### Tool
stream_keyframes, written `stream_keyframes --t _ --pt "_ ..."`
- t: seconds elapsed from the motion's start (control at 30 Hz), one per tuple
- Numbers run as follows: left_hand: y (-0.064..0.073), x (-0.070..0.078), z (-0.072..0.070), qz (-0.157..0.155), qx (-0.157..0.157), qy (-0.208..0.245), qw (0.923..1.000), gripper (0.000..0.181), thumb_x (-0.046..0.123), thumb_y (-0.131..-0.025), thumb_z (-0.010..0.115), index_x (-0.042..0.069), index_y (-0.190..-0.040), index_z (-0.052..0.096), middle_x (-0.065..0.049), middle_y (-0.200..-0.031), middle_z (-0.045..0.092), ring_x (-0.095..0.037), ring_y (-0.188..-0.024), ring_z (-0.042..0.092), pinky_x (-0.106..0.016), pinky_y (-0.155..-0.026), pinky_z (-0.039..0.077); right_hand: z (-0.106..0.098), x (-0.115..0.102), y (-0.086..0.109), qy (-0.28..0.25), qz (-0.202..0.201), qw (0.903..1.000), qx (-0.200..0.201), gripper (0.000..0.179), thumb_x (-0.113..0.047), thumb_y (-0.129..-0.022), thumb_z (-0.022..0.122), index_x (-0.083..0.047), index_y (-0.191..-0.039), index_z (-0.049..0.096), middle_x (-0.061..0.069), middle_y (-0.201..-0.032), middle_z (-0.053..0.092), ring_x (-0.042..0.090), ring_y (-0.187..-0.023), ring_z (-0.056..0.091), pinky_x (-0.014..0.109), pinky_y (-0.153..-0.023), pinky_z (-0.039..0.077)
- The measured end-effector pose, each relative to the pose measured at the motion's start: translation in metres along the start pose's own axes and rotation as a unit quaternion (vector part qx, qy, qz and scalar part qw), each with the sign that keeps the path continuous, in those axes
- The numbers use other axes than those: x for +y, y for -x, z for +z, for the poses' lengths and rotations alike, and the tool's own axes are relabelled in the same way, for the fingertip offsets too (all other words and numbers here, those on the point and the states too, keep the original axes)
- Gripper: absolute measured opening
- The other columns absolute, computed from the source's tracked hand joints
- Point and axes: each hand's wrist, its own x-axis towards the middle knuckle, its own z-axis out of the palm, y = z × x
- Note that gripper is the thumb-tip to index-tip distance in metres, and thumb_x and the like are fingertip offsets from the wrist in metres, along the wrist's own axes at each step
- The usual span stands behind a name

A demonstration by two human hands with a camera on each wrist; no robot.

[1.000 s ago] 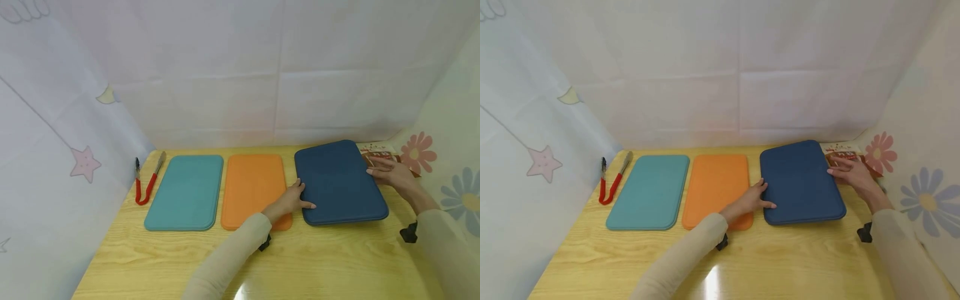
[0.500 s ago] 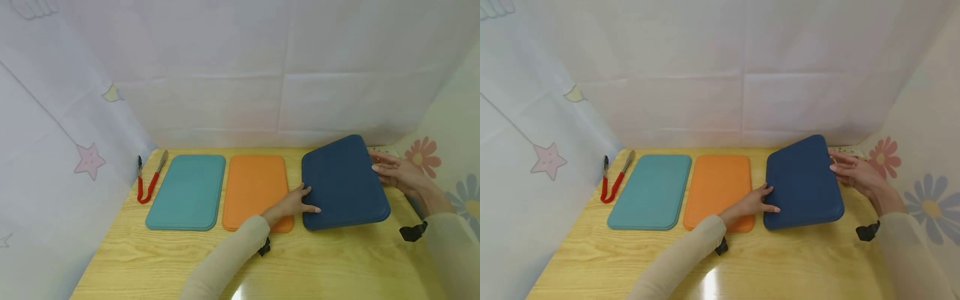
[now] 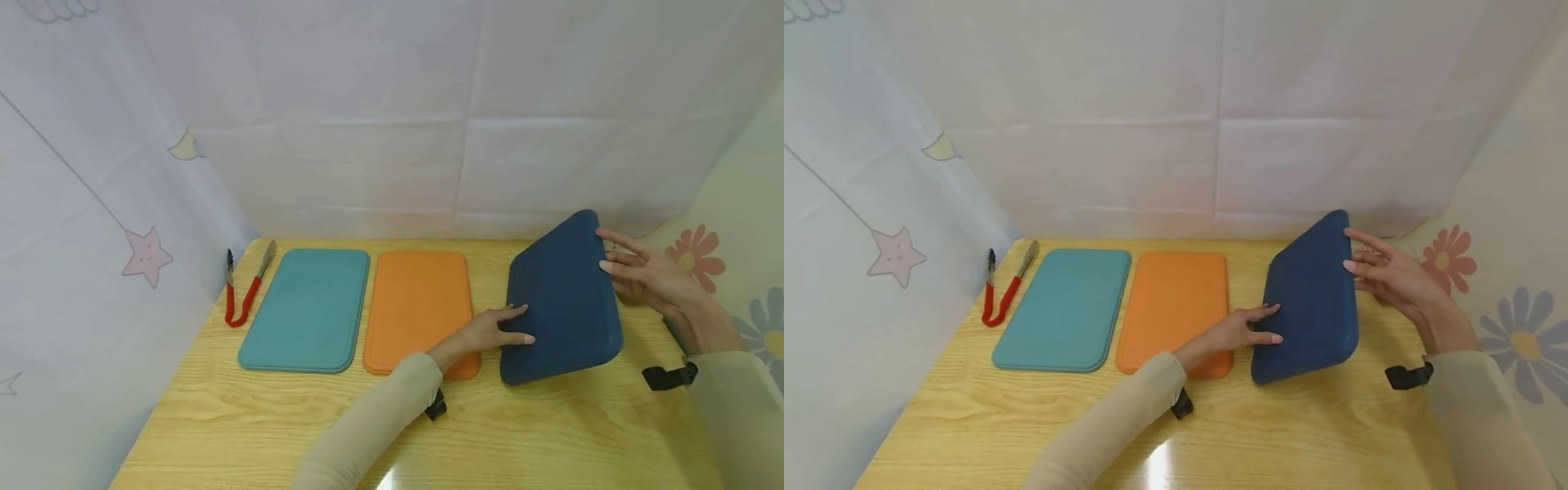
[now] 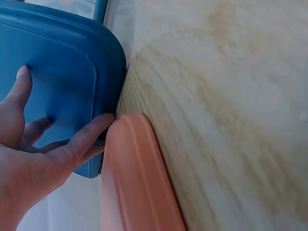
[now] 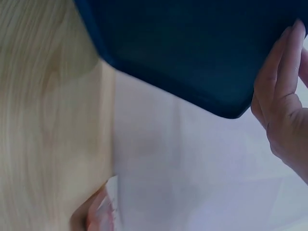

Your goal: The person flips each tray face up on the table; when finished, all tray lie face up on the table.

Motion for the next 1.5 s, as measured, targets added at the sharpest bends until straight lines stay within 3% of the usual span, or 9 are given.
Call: stream_keyframes --t 0.17,0.33,0.47,0.57,0.7,0.83,1.13,1.33,1.5 --pt "0.006 0.004 0.005 -0.009 -0.02 0.086 0.996 0.071 0.035 -0.088 0.071 0.035 -0.149 0.034 0.004 -0.157 0.024 -0.016 -0.124 0.052 -0.027 -0.077 0.056 0.012 -0.012 0.0 -0.036 -0.015 0.9992 -0.005 0.065 -0.002 -0.1 0.049 -0.022 -0.155 0.022 0.003 -0.109 0.048 0.011 -0.074 0.048 0.024 -0.059 0.046" --pt "0.011 0.007 0.008 -0.022 -0.031 0.152 0.9877 0.067 0.032 -0.089 0.07 0.041 -0.146 0.036 0.004 -0.156 0.025 -0.017 -0.126 0.051 -0.034 -0.073 0.058 0.025 -0.019 -0.003 -0.019 -0.026 0.9995 0.0 0.065 -0.003 -0.099 0.051 -0.02 -0.155 0.023 0.0 -0.108 0.051 0.011 -0.084 0.055 0.024 -0.065 0.052" --pt "0.012 0.008 0.008 -0.026 -0.038 0.213 0.9759 0.06 0.033 -0.093 0.065 0.039 -0.146 0.038 0.001 -0.155 0.027 -0.03 -0.102 0.067 -0.042 -0.074 0.058 0.039 -0.029 -0.009 0.032 -0.014 0.9994 0.009 0.066 -0.008 -0.099 0.054 -0.02 -0.155 0.022 0.003 -0.11 0.048 0.01 -0.098 0.055 0.027 -0.072 0.055" --pt "0.013 0.01 0.007 -0.022 -0.047 0.273 0.9608 0.054 0.033 -0.097 0.06 0.033 -0.147 0.039 0.002 -0.153 0.032 -0.031 -0.106 0.065 -0.05 -0.075 0.057 0.051 -0.039 -0.014 0.073 0.005 0.9972 0.015 0.069 -0.014 -0.098 0.059 -0.022 -0.155 0.022 0.006 -0.112 0.046 0.009 -0.104 0.055 0.03 -0.077 0.056" --pt "0.016 0.017 0.007 -0.022 -0.05 0.327 0.9434 0.053 0.038 -0.098 0.055 0.031 -0.148 0.039 0.001 -0.15 0.039 -0.028 -0.129 0.048 -0.055 -0.077 0.055 0.066 -0.051 -0.02 0.105 0.02 0.9941 0.021 0.072 -0.021 -0.095 0.064 -0.022 -0.155 0.025 0.008 -0.113 0.048 0.011 -0.103 0.056 0.033 -0.08 0.056" --pt "0.019 0.028 0.004 -0.016 -0.034 0.366 0.9298 0.054 0.042 -0.098 0.054 0.03 -0.148 0.038 -0.001 -0.148 0.041 -0.037 -0.128 0.047 -0.058 -0.077 0.053 0.078 -0.056 -0.026 0.091 0.022 0.9954 0.017 0.071 -0.019 -0.094 0.065 -0.019 -0.154 0.027 0.008 -0.107 0.05 0.017 -0.095 0.058 0.034 -0.079 0.056" --pt "0.032 0.056 -0.014 0.026 -0.008 0.423 0.9059 0.054 0.041 -0.099 0.051 0.033 -0.15 0.033 -0.008 -0.149 0.039 -0.039 -0.124 0.051 -0.06 -0.074 0.053 0.1 -0.057 -0.038 0.08 0.025 0.9964 0.017 0.073 -0.02 -0.09 0.071 -0.018 -0.152 0.033 0.014 -0.113 0.05 0.022 -0.091 0.06 0.039 -0.076 0.058" --pt "0.052 0.073 -0.034 0.068 -0.035 0.414 0.9069 0.061 0.026 -0.101 0.051 0.028 -0.155 0.021 -0.004 -0.153 0.032 -0.033 -0.127 0.049 -0.06 -0.076 0.052 0.111 -0.059 -0.04 0.09 0.02 0.9957 -0.004 0.074 -0.019 -0.091 0.069 -0.012 -0.153 0.028 0.015 -0.11 0.052 0.021 -0.088 0.063 0.038 -0.075 0.058" --pt "0.067 0.084 -0.046 0.038 -0.035 0.393 0.9183 0.076 0.013 -0.096 0.061 0.027 -0.155 0.016 -0.006 -0.155 0.028 -0.022 -0.117 0.057 -0.055 -0.073 0.055 0.125 -0.058 -0.047 0.09 0.02 0.9957 -0.011 0.073 -0.014 -0.092 0.068 -0.01 -0.153 0.028 0.019 -0.112 0.049 0.019 -0.079 0.066 0.038 -0.072 0.059"
